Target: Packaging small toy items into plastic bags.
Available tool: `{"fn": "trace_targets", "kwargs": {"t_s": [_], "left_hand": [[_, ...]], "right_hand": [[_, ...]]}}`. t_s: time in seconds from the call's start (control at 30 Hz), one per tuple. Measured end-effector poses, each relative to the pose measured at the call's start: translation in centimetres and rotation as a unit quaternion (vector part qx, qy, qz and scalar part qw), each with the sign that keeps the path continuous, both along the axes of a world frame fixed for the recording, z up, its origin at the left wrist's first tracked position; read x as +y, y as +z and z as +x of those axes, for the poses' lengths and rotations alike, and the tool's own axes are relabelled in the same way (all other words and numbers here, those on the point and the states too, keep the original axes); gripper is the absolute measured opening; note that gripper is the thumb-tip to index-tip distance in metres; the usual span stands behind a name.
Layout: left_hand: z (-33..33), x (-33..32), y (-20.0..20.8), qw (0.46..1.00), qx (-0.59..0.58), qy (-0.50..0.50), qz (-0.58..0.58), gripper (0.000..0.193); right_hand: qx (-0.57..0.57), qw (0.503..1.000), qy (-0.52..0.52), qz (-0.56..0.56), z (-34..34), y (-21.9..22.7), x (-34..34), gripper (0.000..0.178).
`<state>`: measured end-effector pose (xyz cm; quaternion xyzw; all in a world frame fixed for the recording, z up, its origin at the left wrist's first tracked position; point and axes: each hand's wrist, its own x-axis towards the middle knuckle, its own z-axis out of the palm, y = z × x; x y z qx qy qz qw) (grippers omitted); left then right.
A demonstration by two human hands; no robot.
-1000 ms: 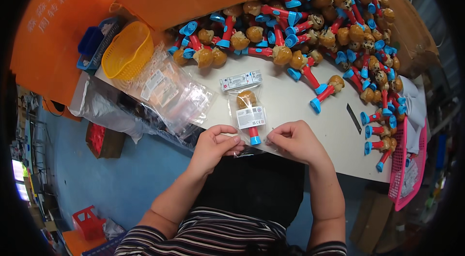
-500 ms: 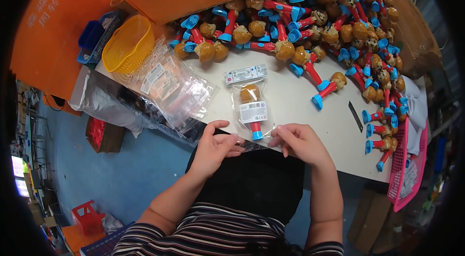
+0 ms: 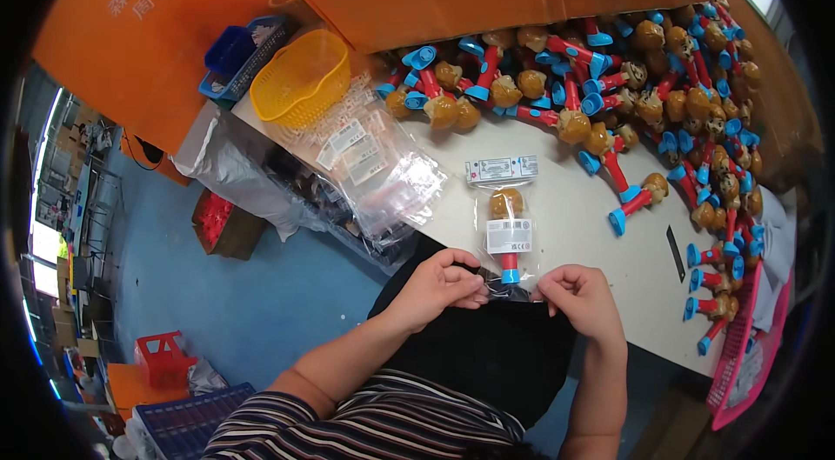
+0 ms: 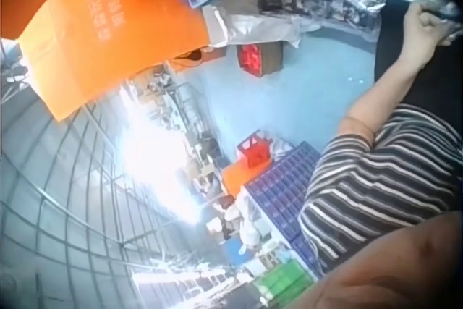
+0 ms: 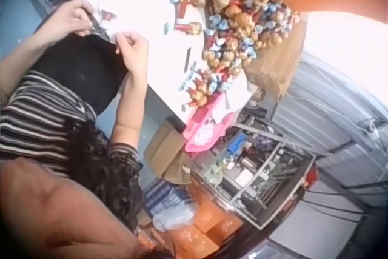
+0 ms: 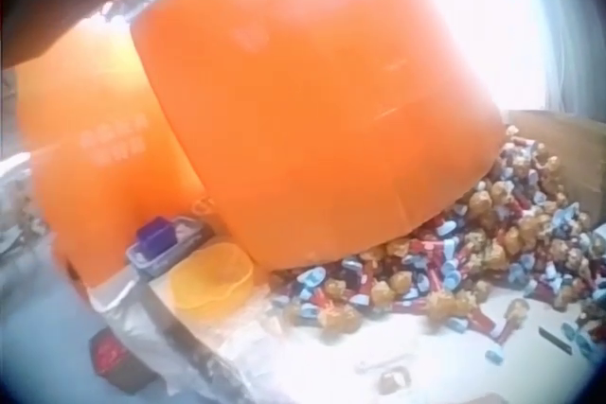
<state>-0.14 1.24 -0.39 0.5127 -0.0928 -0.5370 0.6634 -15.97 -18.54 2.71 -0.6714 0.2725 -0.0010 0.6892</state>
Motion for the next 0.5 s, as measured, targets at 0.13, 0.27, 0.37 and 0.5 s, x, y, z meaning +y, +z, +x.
{"fn": "trace_targets", "kwargs": {"t_s": [0.13, 0.27, 0.37, 0.5], "left_hand": [[0.3, 0.4, 0.6, 0.996, 0.086, -0.005, -0.005, 0.037], [-1.4, -0.8, 1.1, 0.998, -0.035, 0.025, -0.053, 0.039], [-0.9, -1.4, 0.2, 1.000, -0.016, 0.020, -0.010, 0.037], [-0.2, -1.1, 0.3, 1.000, -0.001, 0.024, 0.008, 0.032]], "right_hand": [[-0.011, 0.998, 0.021, 0.054, -0.1, 0.1, 0.2, 0.015], [-0.035, 0.997, 0.038, 0.057, -0.1, -0.4, 0.7, 0.014], [-0.040, 0.997, 0.036, 0.057, -0.2, -0.1, 0.6, 0.014], [-0.024, 0.998, 0.021, 0.054, -0.7, 0.0, 0.5, 0.015]]}}
